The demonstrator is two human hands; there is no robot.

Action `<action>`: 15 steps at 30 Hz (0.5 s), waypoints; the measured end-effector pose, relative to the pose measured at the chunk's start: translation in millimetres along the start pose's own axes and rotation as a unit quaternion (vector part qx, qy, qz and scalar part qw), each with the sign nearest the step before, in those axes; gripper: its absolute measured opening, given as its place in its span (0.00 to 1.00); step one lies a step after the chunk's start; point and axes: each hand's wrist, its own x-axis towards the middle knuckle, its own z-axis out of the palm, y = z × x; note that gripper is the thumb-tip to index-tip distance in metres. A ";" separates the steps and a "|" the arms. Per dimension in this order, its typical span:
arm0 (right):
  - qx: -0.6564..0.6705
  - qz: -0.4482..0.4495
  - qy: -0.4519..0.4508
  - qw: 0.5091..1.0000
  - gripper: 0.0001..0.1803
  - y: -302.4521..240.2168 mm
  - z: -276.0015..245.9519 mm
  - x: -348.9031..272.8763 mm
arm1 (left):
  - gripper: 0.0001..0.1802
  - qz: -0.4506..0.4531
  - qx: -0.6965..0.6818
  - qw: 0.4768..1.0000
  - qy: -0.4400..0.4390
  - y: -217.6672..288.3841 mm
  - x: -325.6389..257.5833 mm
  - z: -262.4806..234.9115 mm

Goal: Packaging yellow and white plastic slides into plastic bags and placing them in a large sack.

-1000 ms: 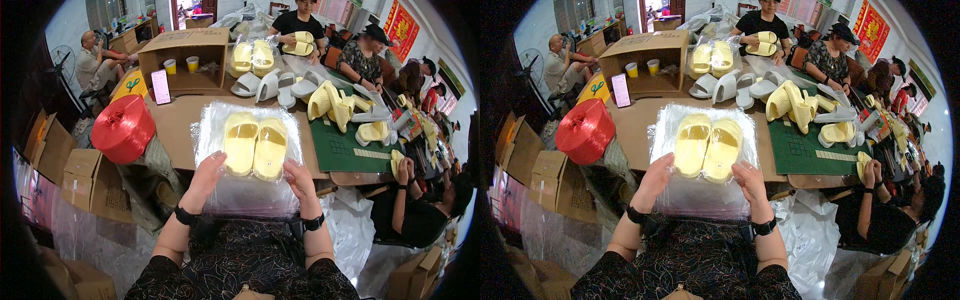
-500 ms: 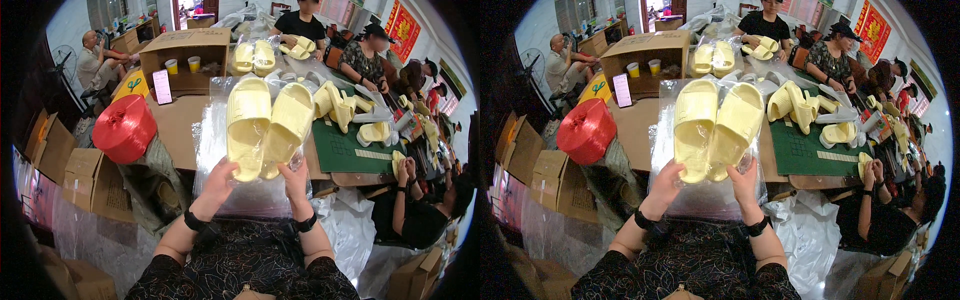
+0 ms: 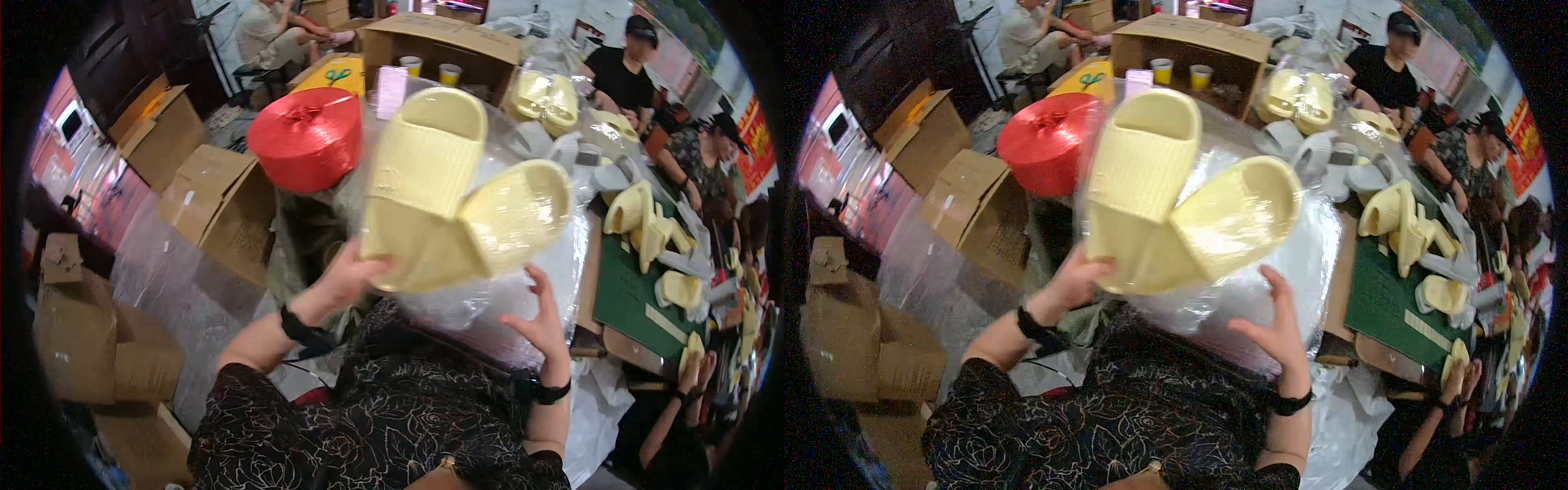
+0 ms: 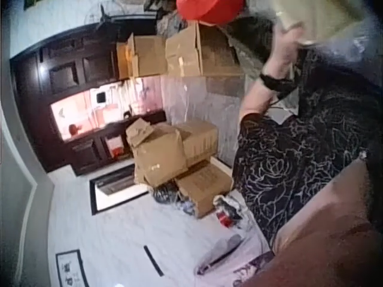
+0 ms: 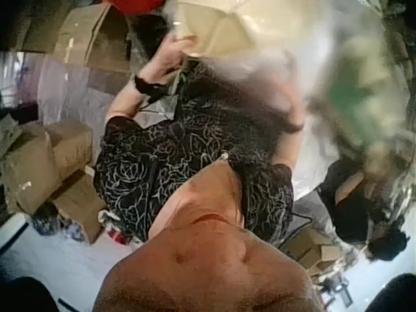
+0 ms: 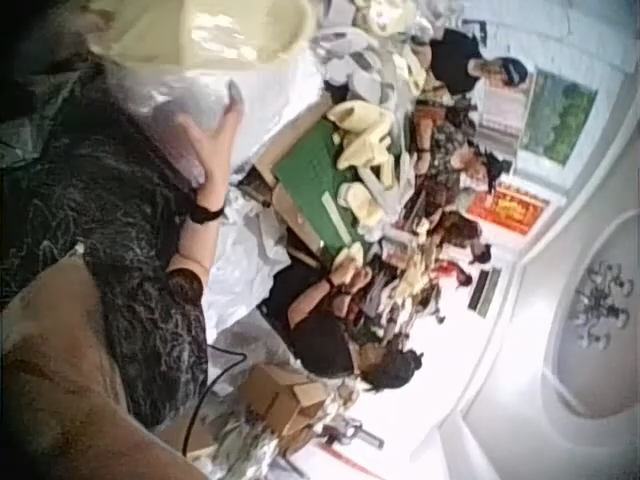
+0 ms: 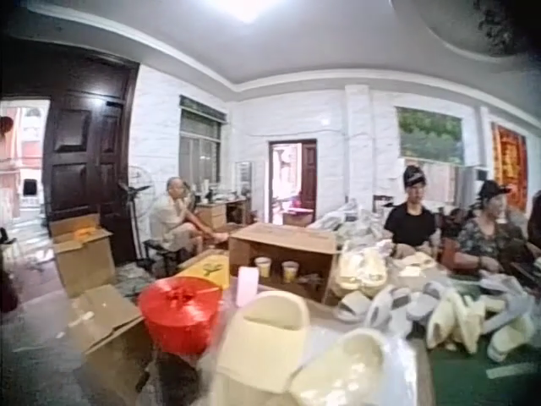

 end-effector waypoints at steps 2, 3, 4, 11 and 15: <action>-0.173 -0.051 0.049 0.982 0.49 23.3 -10.2 2.0 | 0.28 -0.017 0.043 0.998 0.050 33.2 -38.0 -60.7; -0.238 -0.033 0.065 0.969 0.48 25.4 -11.9 1.5 | 0.29 -0.055 0.077 0.994 0.055 51.3 -58.2 -96.6; -0.303 -0.012 0.082 0.949 0.47 25.4 -14.6 0.1 | 0.30 -0.094 0.110 0.988 0.057 69.9 -78.2 -128.8; -0.388 0.012 0.054 0.920 0.44 71.3 -0.6 -9.8 | 0.29 -0.324 0.098 0.906 0.253 68.9 -192.8 -263.5; -0.368 0.023 0.061 0.928 0.44 69.6 1.8 -12.7 | 0.23 -0.328 0.050 0.896 0.297 -6.6 -162.9 -273.3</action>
